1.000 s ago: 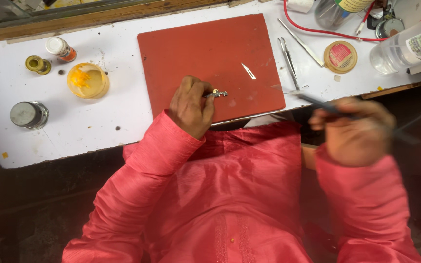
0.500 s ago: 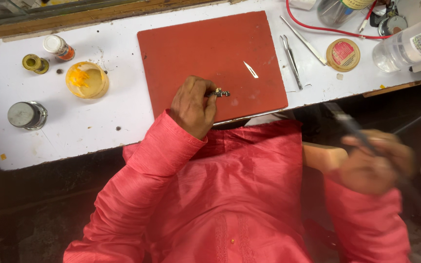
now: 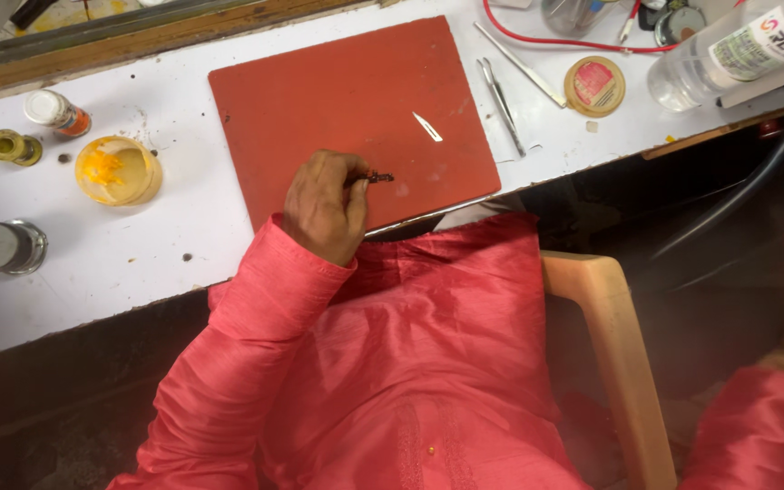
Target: The person holds a small metallic jewelry component on a red mat and uses a pen-like tool to adjust or clean it. They then use a small brush to apply a substance from a yellow container to the component. The task involves precise hand movements and tool use.
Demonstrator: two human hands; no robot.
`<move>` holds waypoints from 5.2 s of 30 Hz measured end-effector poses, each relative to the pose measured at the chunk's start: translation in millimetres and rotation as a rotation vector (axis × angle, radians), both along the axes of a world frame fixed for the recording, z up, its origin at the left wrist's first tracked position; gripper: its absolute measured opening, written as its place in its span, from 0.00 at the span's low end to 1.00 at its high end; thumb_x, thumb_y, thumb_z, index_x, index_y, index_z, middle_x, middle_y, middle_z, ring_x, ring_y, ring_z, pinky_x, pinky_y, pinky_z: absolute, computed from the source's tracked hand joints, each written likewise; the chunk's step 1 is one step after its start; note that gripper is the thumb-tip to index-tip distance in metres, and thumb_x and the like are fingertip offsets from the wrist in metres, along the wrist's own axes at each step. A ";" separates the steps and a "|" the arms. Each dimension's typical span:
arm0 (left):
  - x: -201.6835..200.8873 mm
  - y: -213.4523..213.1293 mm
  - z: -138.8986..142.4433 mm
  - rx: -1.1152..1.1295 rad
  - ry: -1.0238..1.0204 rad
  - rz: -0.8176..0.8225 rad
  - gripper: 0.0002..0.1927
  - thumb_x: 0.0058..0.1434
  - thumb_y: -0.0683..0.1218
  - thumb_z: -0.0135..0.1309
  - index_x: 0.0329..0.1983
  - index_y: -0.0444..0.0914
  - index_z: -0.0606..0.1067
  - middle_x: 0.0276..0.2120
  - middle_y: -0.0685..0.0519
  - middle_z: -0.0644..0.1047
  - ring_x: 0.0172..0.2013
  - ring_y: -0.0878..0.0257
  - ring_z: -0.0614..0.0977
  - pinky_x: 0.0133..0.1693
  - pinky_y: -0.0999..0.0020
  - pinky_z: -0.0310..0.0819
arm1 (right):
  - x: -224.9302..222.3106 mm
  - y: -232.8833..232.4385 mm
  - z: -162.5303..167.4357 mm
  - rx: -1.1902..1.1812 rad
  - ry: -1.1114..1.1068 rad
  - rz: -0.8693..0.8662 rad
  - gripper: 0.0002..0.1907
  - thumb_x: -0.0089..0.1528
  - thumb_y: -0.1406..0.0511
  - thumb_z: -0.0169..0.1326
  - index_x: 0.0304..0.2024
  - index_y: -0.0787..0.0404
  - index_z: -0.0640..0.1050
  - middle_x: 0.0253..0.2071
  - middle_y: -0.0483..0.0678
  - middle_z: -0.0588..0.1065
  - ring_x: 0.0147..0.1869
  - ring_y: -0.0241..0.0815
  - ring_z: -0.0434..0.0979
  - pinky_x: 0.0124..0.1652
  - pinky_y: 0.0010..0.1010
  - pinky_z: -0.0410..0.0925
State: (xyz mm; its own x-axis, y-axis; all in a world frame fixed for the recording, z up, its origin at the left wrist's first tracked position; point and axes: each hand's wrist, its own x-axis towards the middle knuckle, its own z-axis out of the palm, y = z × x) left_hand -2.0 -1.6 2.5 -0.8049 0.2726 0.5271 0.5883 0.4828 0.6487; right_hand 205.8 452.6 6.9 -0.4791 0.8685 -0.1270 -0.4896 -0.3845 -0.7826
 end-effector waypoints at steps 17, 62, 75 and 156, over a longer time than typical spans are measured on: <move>1.6 -2.1 2.3 0.000 0.026 0.005 0.08 0.62 0.34 0.56 0.44 0.35 0.75 0.40 0.46 0.76 0.42 0.49 0.79 0.45 0.56 0.75 | -92.4 -142.4 -6.5 0.970 0.242 0.818 0.10 0.67 0.70 0.60 0.50 0.66 0.78 0.39 0.57 0.79 0.40 0.44 0.83 0.43 0.29 0.77; 2.7 3.5 -2.7 -0.066 0.123 0.050 0.09 0.62 0.34 0.59 0.45 0.34 0.76 0.38 0.48 0.73 0.36 0.54 0.78 0.38 0.59 0.74 | -195.5 -213.9 -12.3 1.492 0.368 0.730 0.11 0.54 0.80 0.60 0.38 0.69 0.79 0.32 0.53 0.78 0.31 0.39 0.78 0.29 0.24 0.68; 2.9 2.4 -1.0 -0.064 0.110 0.044 0.08 0.63 0.34 0.60 0.45 0.33 0.76 0.38 0.48 0.73 0.36 0.54 0.78 0.38 0.59 0.74 | -193.7 -213.3 -12.9 1.476 0.327 0.749 0.09 0.55 0.79 0.60 0.39 0.69 0.79 0.34 0.54 0.79 0.32 0.37 0.78 0.30 0.22 0.69; -0.1 2.3 -2.0 -0.050 0.076 0.014 0.08 0.62 0.34 0.59 0.44 0.32 0.76 0.38 0.47 0.73 0.37 0.53 0.79 0.38 0.60 0.75 | -195.6 -209.3 -17.8 1.396 0.314 0.801 0.09 0.57 0.78 0.62 0.40 0.70 0.79 0.32 0.54 0.79 0.25 0.28 0.71 0.25 0.17 0.61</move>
State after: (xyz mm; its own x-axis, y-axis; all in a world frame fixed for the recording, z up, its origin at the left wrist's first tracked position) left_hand -2.1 0.8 0.5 -0.7672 0.2895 0.5724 0.6278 0.5219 0.5775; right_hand 10.2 243.3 -10.8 -0.6908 -0.2480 0.6792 -0.7225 0.2743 -0.6346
